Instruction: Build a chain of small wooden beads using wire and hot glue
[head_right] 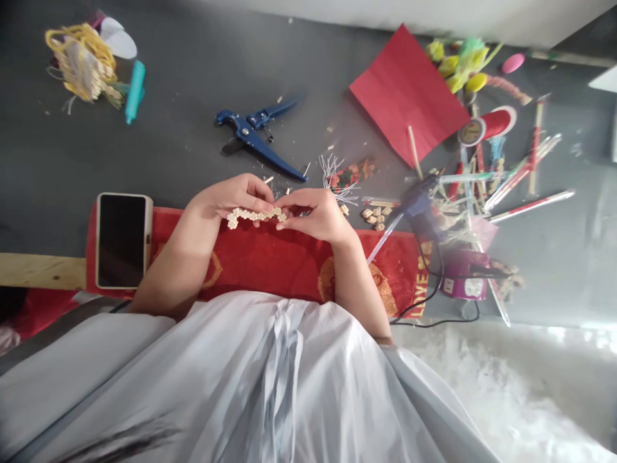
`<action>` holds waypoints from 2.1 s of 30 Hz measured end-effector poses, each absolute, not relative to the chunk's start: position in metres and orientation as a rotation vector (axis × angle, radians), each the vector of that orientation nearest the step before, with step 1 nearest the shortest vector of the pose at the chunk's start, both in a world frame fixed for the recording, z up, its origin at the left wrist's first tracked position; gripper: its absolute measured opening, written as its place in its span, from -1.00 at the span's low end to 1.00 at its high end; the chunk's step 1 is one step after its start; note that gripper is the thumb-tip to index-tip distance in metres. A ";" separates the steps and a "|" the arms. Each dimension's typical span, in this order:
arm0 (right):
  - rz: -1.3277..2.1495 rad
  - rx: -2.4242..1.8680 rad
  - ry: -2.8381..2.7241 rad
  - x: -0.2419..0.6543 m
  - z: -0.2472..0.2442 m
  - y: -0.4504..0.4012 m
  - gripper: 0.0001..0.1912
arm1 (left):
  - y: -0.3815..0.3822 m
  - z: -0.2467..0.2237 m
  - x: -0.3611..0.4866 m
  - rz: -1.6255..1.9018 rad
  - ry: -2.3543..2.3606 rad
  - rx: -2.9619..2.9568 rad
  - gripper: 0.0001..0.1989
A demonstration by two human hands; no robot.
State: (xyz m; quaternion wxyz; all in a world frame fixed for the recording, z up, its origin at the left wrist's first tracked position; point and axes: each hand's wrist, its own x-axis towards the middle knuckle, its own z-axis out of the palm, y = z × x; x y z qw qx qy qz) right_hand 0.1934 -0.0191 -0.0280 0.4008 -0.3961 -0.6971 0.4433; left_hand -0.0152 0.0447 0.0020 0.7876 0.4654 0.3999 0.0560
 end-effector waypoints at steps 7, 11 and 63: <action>1.104 -0.955 -1.759 0.193 -0.029 -0.019 -0.60 | 0.045 0.002 -0.014 0.116 0.862 0.987 -0.87; 1.115 -1.014 -1.772 0.193 -0.028 -0.020 -0.57 | 0.045 0.002 -0.014 0.116 0.866 0.985 -0.87; 1.184 -0.888 -1.866 0.202 -0.029 -0.017 -0.61 | 0.047 -0.004 -0.018 0.050 0.849 1.152 -0.92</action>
